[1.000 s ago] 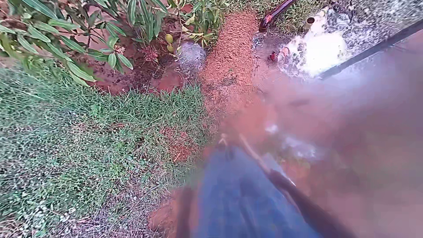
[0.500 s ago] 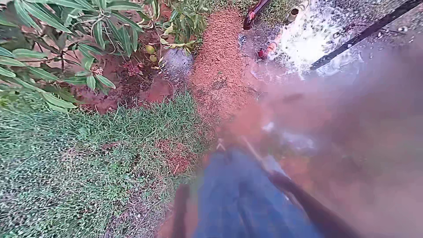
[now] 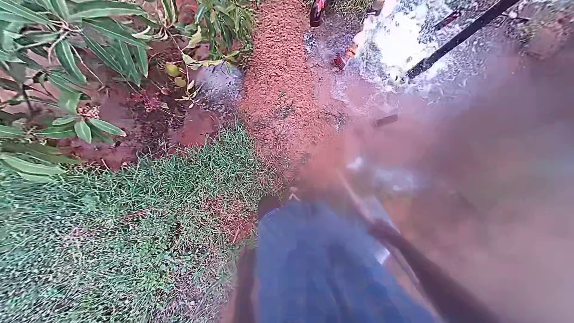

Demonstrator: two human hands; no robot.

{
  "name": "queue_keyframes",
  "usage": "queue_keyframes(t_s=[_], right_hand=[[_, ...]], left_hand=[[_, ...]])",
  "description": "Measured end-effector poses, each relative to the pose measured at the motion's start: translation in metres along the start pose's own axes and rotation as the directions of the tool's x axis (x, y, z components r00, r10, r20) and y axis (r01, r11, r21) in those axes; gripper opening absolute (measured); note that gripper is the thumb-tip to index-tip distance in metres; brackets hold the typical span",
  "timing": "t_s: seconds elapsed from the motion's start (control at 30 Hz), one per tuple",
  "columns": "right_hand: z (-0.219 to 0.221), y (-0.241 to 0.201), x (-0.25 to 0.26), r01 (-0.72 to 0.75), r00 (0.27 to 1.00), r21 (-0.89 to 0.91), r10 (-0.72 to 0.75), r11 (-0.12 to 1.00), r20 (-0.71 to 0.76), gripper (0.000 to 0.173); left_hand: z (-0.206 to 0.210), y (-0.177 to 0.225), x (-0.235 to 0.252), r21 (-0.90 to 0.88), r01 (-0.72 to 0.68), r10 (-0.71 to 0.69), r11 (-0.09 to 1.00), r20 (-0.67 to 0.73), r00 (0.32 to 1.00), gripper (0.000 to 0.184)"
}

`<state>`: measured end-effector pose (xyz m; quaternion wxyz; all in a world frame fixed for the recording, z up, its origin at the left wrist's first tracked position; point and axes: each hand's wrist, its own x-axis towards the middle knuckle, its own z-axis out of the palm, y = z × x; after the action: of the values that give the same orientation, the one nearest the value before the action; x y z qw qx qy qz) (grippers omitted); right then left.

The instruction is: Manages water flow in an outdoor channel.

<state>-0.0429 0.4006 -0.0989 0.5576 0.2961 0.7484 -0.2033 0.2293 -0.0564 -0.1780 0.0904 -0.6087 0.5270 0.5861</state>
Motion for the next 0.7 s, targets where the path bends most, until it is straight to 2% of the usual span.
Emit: queue_keyframes(t_s=[0.03,0.07,0.1,0.2,0.27,0.4,0.47,0.53,0.7], right_hand=[[0.002,-0.001,0.000,-0.003,1.000,0.008,0.003,1.000,0.003,0.044],[0.006,-0.002,-0.002,-0.007,1.000,0.015,0.007,1.000,0.004,0.044],[0.010,-0.004,-0.004,-0.011,1.000,0.024,0.011,1.000,0.007,0.044],[0.022,-0.008,-0.008,-0.006,1.000,0.064,0.005,0.998,0.012,0.044],[0.034,-0.009,-0.010,-0.016,0.999,0.082,0.014,0.997,0.030,0.044],[0.053,-0.031,-0.043,-0.088,0.995,0.075,0.084,0.993,0.055,0.045],[0.061,-0.038,-0.042,-0.068,0.997,0.110,0.065,0.992,0.035,0.045],[0.073,-0.038,-0.045,-0.093,0.995,0.161,0.087,0.983,0.041,0.045],[0.094,-0.059,-0.101,-0.130,0.992,0.248,0.127,0.960,0.027,0.043]], left_hand=[[-0.004,-0.012,0.007,0.032,-0.067,0.068,0.997,-0.033,0.997,0.047],[-0.008,0.000,0.003,0.087,-0.031,0.033,0.996,-0.028,0.999,0.046],[-0.009,0.036,-0.008,0.132,0.125,-0.130,0.983,0.029,0.991,0.045],[0.003,0.087,-0.023,0.216,0.125,-0.129,0.968,0.008,0.992,0.045],[0.008,0.125,-0.023,0.246,0.208,-0.221,0.947,0.022,0.975,0.044],[0.001,0.148,0.027,0.226,0.128,-0.148,0.966,0.072,0.986,0.042],[0.003,0.190,0.049,0.208,0.115,-0.140,0.971,0.113,0.984,0.043],[-0.010,0.212,0.075,0.224,0.038,-0.072,0.974,0.146,0.987,0.044],[-0.037,0.265,0.124,0.298,-0.053,-0.005,0.953,0.189,0.982,0.045]])
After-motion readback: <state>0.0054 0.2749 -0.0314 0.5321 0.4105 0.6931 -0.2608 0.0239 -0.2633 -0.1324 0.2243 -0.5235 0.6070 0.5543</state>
